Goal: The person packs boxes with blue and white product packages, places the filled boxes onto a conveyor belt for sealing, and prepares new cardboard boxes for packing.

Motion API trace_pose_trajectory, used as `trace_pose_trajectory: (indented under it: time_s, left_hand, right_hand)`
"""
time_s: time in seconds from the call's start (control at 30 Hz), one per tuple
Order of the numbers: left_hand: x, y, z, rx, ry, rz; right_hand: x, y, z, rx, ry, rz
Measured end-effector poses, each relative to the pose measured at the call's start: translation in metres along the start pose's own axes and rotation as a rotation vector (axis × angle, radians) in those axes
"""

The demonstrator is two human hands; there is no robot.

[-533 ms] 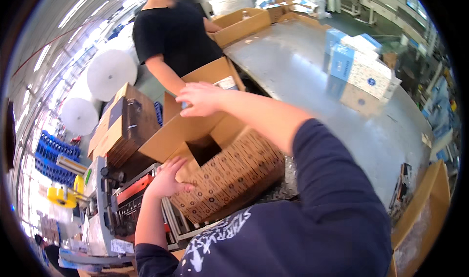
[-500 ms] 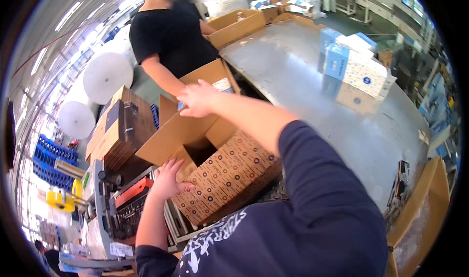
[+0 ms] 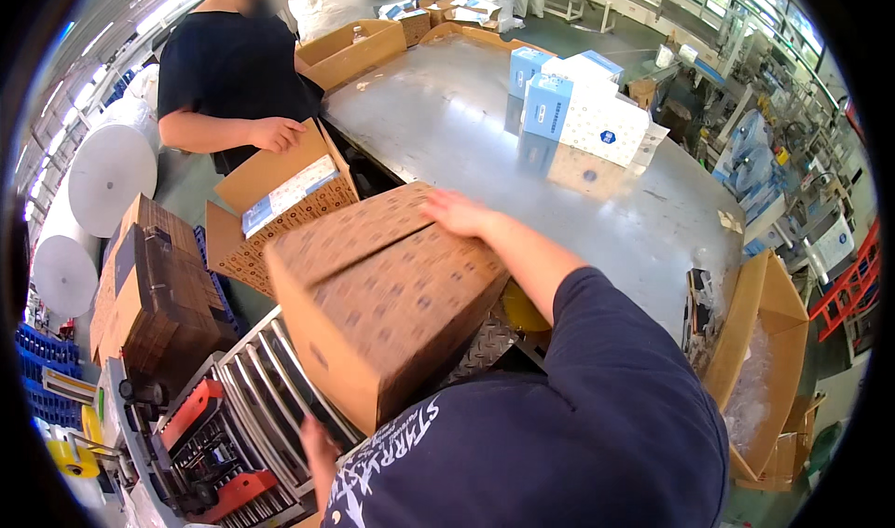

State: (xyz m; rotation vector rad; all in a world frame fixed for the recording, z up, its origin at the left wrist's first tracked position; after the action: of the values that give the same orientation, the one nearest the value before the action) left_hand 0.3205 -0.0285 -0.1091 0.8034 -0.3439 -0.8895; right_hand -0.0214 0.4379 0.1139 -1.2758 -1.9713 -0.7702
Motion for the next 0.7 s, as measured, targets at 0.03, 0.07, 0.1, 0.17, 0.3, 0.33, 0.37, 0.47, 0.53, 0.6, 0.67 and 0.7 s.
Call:
trace_pose_trajectory:
  time_s: [0.03,0.07,0.1,0.17,0.3,0.33,0.37,0.47,0.53,0.6,0.67,0.7]
  left_hand:
    - [-0.013,-0.007,-0.024,0.053,-0.014,-0.04]
    - [-0.025,-0.011,-0.046,0.103,-0.027,-0.08]
    - [-0.025,-0.006,-0.041,0.036,-0.074,-0.091]
    - [0.045,-0.019,-0.033,-0.182,-0.216,-0.004]
    - [0.086,0.14,0.16,-0.631,-0.124,-0.04]
    - [0.081,0.176,0.202,-0.726,-0.106,0.047]
    - [0.092,0.219,0.225,-0.842,-0.07,0.182]
    - [0.009,0.252,0.238,-0.865,-0.179,-0.221]
    - [-0.084,0.263,0.198,-0.713,-0.242,-0.782]
    - [-0.181,0.298,0.176,-0.783,-1.047,-1.271]
    - [-0.169,0.244,0.171,-0.741,-1.087,-0.96]
    - [-0.146,0.205,0.176,-0.668,-1.049,-0.725]
  right_hand:
    - [-0.004,-0.002,0.041,-0.036,-0.033,0.004]
    - [-0.004,-0.009,0.073,-0.064,-0.06,0.016]
    - [-0.013,-0.003,0.092,-0.134,-0.051,0.075]
    - [-0.053,-0.002,0.078,-0.042,-0.182,0.181]
    - [-0.14,0.058,-0.024,-0.189,-1.098,-0.237]
    - [-0.139,0.072,-0.039,-0.288,-1.223,-0.23]
    - [-0.145,0.062,-0.07,-0.165,-1.402,-0.269]
    - [-0.1,0.058,-0.148,0.153,-1.207,-0.324]
    - [-0.069,0.069,-0.202,0.375,-1.225,-0.343]
    - [-0.048,0.066,-0.209,0.576,-0.734,-0.153]
    - [-0.037,0.061,-0.208,0.682,-0.105,0.022]
    - [-0.04,0.049,-0.178,0.565,-0.104,-0.008]
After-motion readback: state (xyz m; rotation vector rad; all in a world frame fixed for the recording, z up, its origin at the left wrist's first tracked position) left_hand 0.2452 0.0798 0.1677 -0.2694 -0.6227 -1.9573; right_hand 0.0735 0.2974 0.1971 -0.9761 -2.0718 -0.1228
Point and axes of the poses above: each hand's wrist, its own y-axis away from the middle knuckle, its own x-axis out of the back of the hand, z = x × y, the point moved 8 cm from there along -y, towards the middle knuckle, and after that the axes turned 7 degrees about x, right-handed, at the moved point
